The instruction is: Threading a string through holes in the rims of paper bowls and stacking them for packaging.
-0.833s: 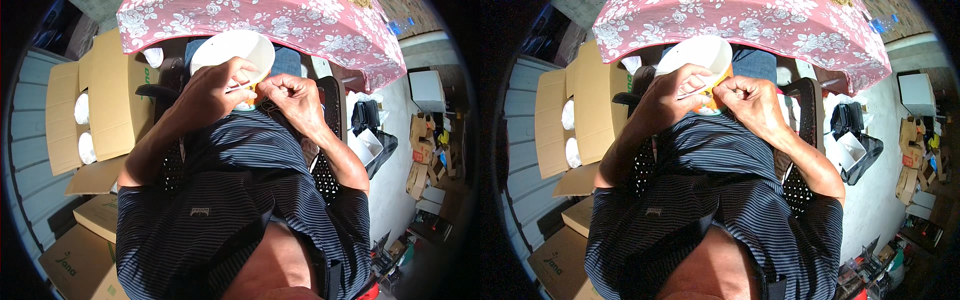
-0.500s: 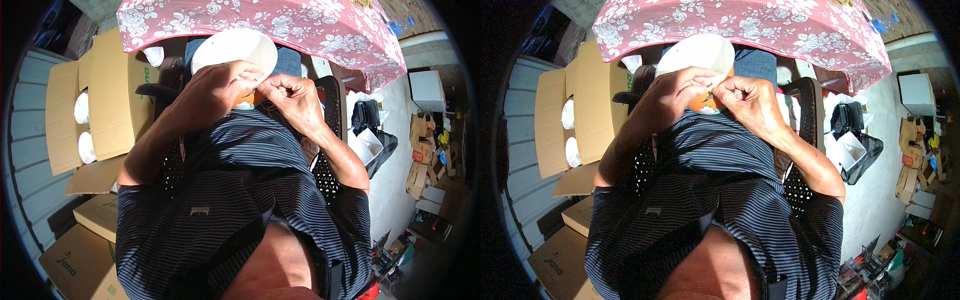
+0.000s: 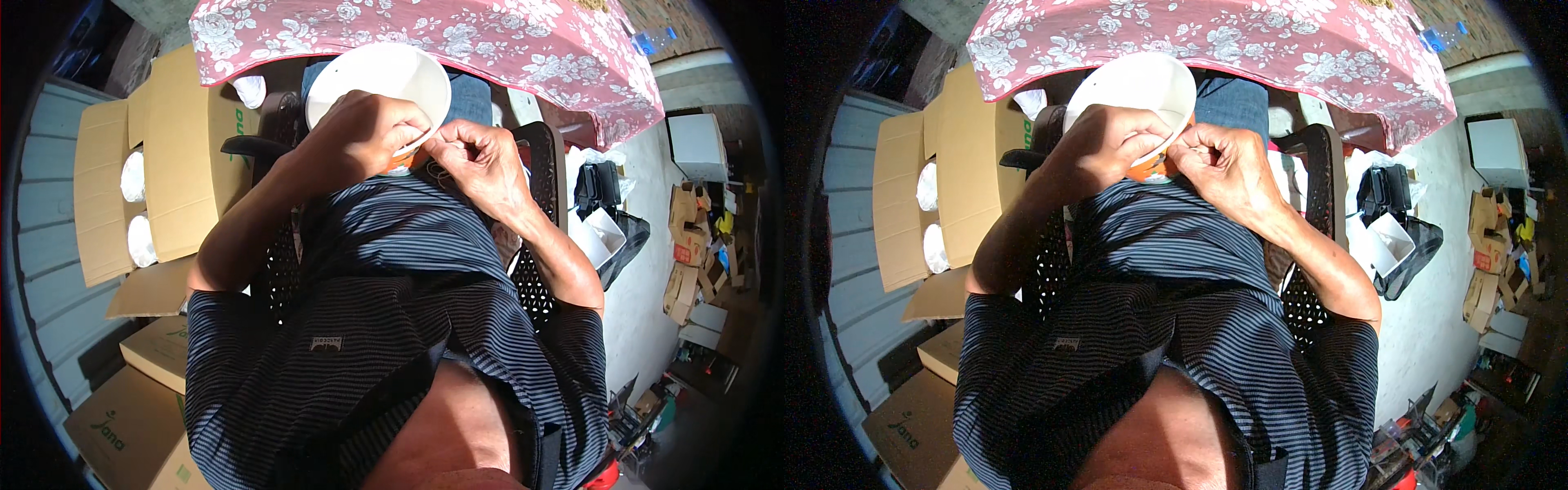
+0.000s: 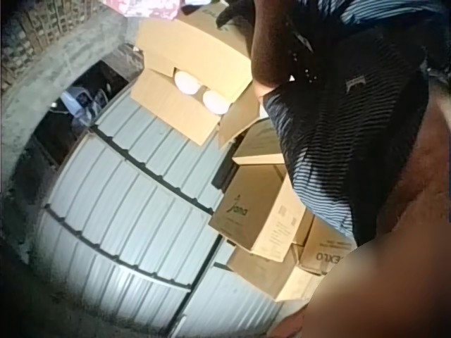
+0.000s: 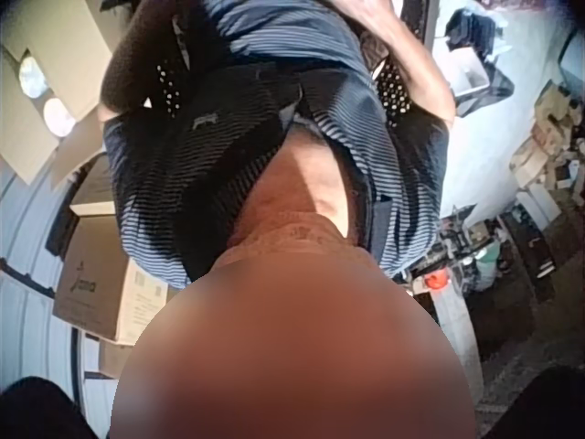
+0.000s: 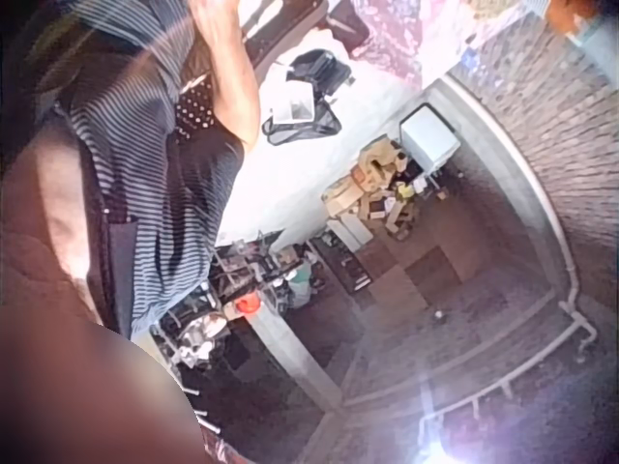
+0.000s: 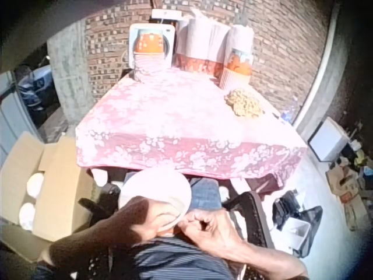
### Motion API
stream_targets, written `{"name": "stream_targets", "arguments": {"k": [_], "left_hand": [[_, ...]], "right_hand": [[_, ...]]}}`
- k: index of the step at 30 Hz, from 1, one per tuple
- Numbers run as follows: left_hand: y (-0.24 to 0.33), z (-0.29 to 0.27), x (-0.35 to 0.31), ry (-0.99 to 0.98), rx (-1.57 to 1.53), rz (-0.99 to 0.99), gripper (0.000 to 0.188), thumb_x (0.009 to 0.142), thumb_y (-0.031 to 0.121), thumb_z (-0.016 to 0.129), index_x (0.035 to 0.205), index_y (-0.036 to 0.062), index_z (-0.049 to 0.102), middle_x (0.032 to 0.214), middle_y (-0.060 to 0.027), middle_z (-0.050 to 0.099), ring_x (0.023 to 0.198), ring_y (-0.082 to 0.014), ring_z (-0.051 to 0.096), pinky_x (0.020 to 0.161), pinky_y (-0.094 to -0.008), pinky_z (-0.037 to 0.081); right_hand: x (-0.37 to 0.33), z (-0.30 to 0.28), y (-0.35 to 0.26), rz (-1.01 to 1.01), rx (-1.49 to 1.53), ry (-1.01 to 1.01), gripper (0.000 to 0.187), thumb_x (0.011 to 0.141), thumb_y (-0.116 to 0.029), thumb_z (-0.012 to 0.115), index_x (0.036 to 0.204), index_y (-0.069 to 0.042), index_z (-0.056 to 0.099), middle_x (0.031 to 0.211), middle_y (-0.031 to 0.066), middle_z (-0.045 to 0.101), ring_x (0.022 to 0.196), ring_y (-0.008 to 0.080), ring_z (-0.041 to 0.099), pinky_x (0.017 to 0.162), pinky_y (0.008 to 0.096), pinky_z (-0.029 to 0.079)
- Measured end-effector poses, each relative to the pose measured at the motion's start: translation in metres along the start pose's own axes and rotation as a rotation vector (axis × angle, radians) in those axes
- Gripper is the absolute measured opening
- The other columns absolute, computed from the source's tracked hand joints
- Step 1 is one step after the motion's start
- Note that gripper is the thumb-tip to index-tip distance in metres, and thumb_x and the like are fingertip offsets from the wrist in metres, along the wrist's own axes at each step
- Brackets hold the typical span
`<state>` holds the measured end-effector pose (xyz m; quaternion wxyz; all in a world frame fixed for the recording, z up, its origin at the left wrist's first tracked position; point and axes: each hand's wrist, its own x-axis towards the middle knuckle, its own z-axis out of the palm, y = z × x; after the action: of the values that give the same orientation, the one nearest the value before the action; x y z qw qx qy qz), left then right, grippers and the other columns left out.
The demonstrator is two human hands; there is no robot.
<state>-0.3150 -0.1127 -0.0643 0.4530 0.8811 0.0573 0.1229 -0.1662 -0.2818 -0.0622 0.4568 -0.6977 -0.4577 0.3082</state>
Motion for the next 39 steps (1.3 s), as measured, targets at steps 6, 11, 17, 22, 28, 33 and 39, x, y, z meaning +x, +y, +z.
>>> {"name": "stream_targets", "arguments": {"k": [6, 11, 17, 22, 28, 33, 39], "left_hand": [[-0.003, 0.009, 0.0, 0.08, 0.017, 0.129, 0.01, 0.097, 0.006, 0.062, 0.093, -0.0024, 0.065, 0.077, -0.0203, 0.067, 0.069, -0.0358, 0.067, 0.064, -0.0419, 0.051], [-0.001, 0.006, -0.002, 0.099, -0.064, 0.123, 0.005, 0.092, 0.002, 0.064, 0.094, -0.0026, 0.063, 0.075, -0.0237, 0.065, 0.067, -0.0421, 0.066, 0.059, -0.045, 0.049], [-0.007, -0.005, -0.005, 0.125, -0.072, -0.001, 0.014, 0.097, 0.009, 0.058, 0.099, -0.0043, 0.062, 0.086, -0.0244, 0.069, 0.081, -0.0367, 0.071, 0.072, -0.0409, 0.053], [-0.003, -0.008, 0.005, 0.107, -0.206, 0.111, 0.016, 0.097, 0.009, 0.06, 0.102, -0.0054, 0.061, 0.083, -0.0161, 0.067, 0.08, -0.0213, 0.071, 0.07, -0.0343, 0.052], [0.005, -0.003, 0.021, 0.273, -0.497, -0.106, 0.017, 0.098, 0.011, 0.062, 0.103, -0.0045, 0.065, 0.092, -0.0171, 0.07, 0.078, -0.0239, 0.07, 0.073, -0.0392, 0.056], [0.011, -0.014, 0.006, 0.528, 0.204, 0.063, 0.018, 0.097, 0.018, 0.067, 0.098, 0.0014, 0.073, 0.089, -0.0178, 0.069, 0.076, -0.0332, 0.068, 0.07, -0.0404, 0.053], [0.012, 0.006, 0.007, 0.217, -0.016, 0.073, 0.016, 0.095, 0.01, 0.072, 0.104, -0.0024, 0.077, 0.096, -0.0145, 0.075, 0.084, -0.0195, 0.072, 0.075, -0.0308, 0.056]], "right_hand": [[-0.001, -0.001, 0.001, 0.013, -0.051, -0.011, 0.019, 0.097, -0.015, 0.073, 0.089, 0.002, 0.074, 0.066, -0.0064, 0.057, 0.063, 0.0006, 0.043, 0.052, 0.024, 0.037], [0.002, -0.005, 0.004, -0.143, -0.089, 0.073, 0.025, 0.096, -0.01, 0.07, 0.118, -0.002, 0.064, 0.07, -0.0002, 0.059, 0.06, 0.0052, 0.05, 0.053, 0.0266, 0.041], [-0.001, -0.008, -0.002, -0.287, -0.26, 0.026, 0.023, 0.097, -0.01, 0.069, 0.118, -0.002, 0.067, 0.073, 0.0086, 0.066, 0.056, 0.0131, 0.056, 0.054, 0.031, 0.046], [-0.002, 0.001, 0.004, -0.09, 0.165, -0.037, 0.024, 0.101, -0.018, 0.071, 0.111, 0.003, 0.075, 0.082, 0.0029, 0.075, 0.072, 0.0022, 0.058, 0.061, 0.0231, 0.047], [0.0, -0.008, 0.005, 0.098, 0.373, -0.082, 0.02, 0.1, -0.015, 0.072, 0.106, 0.003, 0.077, 0.09, 0.0022, 0.076, 0.077, 0.0031, 0.059, 0.068, 0.0213, 0.048], [0.001, -0.008, 0.001, 0.172, 0.306, 0.011, 0.017, 0.1, -0.013, 0.071, 0.104, 0.003, 0.077, 0.086, 0.0024, 0.074, 0.077, 0.0041, 0.06, 0.069, 0.0218, 0.048], [0.001, -0.003, 0.003, 0.046, 0.2, -0.016, 0.015, 0.1, -0.011, 0.07, 0.104, 0.002, 0.077, 0.084, -0.0005, 0.073, 0.076, 0.0025, 0.058, 0.065, 0.021, 0.046]]}}
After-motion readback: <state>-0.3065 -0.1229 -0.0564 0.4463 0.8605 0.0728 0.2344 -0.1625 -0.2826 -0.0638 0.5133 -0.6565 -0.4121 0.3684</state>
